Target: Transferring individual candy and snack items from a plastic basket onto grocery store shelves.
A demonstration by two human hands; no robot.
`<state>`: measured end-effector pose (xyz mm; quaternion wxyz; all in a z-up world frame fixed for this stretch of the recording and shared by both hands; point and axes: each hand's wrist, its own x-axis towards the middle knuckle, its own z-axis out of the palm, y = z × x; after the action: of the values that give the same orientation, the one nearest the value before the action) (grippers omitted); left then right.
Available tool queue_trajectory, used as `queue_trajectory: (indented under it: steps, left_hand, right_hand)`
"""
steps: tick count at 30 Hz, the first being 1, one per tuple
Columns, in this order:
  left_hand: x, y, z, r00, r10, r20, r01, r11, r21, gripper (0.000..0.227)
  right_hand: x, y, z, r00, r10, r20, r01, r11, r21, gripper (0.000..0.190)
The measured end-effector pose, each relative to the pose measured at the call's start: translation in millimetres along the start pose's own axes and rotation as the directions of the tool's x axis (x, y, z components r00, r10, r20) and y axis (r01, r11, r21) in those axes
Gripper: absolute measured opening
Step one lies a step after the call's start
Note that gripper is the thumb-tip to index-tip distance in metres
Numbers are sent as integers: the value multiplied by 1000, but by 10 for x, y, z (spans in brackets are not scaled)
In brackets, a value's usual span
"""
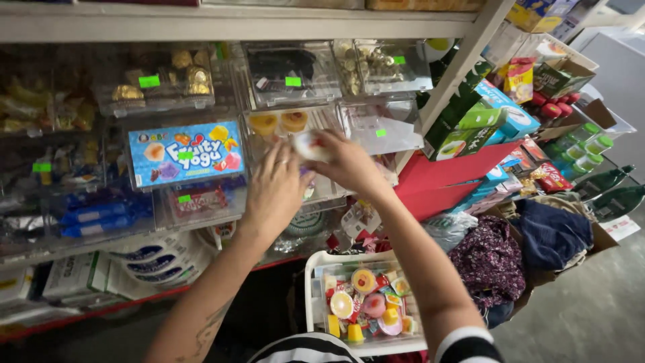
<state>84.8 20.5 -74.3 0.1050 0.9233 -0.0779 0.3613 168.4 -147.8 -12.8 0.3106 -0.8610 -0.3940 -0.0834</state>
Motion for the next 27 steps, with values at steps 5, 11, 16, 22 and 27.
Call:
queue_trajectory:
  steps: [5,11,16,22,27]
  left_hand:
    - [62,1,36,958,-146,248,117,985,127,71]
    - [260,-187,431,940,-207,272,176,975,135,72]
    - [625,-297,465,813,-166,558,61,978,202,58]
    - [746,-662,1263,860,-273,431,227,961,155,64]
    - [799,-719,1122,799,-461,386,432,887,165,73]
  right_hand:
    - [1022,980,771,974,-140,178,148,989,-31,75]
    - [1781,1439,1373,930,187,315,-181,982,-49,70]
    - [2119,1881,1879,899,298,321,-257,952,-164,65]
    - [2214,2180,2030,977,-113,182,162,945,-283,52]
    - [1688,1670,1472,940,-74,334,135,977,-164,44]
